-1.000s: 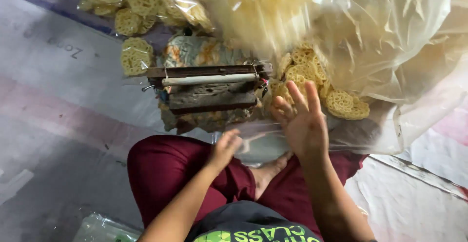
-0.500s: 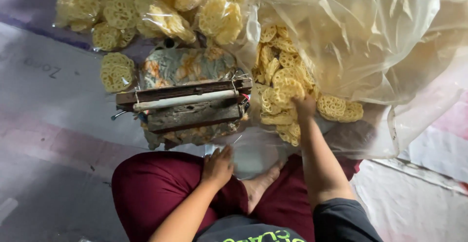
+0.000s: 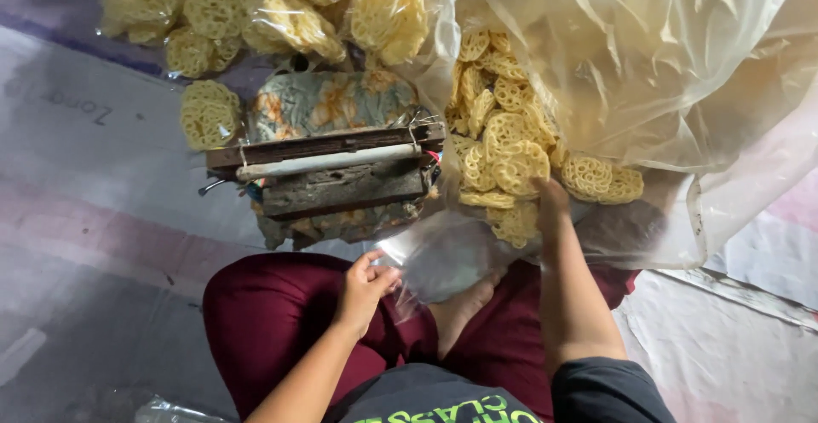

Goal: The person sits on the floor and repeatedly places round, lacy snacks into small clear plastic bags. They then use a handheld heat sealer to seal each bag and set it aside. The process is repeated continuously with snacks from a large pile.

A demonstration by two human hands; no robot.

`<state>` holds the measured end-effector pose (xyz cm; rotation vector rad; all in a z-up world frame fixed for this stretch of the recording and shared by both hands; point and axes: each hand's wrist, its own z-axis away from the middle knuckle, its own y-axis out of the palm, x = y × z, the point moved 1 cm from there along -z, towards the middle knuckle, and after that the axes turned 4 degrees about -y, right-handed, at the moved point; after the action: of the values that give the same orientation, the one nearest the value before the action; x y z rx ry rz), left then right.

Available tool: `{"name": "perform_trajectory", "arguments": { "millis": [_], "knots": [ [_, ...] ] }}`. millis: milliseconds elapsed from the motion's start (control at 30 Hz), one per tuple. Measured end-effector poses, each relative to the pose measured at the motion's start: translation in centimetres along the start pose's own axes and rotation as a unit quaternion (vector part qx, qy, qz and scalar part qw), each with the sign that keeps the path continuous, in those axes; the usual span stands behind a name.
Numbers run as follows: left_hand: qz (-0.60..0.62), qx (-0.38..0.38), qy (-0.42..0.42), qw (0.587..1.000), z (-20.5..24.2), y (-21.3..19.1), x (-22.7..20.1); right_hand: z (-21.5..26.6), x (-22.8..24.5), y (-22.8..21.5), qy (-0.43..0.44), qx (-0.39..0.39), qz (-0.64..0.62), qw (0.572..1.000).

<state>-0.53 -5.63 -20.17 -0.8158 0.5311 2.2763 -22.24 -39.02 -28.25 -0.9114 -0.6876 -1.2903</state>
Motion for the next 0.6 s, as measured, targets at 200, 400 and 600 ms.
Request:
{"name": "perform_trajectory", "arguments": {
  "millis": [200, 400, 600],
  "knots": [
    [0.069, 0.023, 0.070, 0.995, 3.9, 0.7, -3.6, 10.9, 8.0, -1.4, -0.047, 0.026, -0.035, 0.998],
    [-0.025, 0.036, 0.275, 0.960, 8.6, 0.9, -8.8, 19.7, 9.3, -0.9, -0.107, 0.134, -0.131, 0.977],
    [-0.159, 0.086, 0.492, 0.852, 13.1, 0.3, -12.3, 29.0, 10.6, 0.9, -0.169, 0.320, -0.203, 0.910]
  ]
}}
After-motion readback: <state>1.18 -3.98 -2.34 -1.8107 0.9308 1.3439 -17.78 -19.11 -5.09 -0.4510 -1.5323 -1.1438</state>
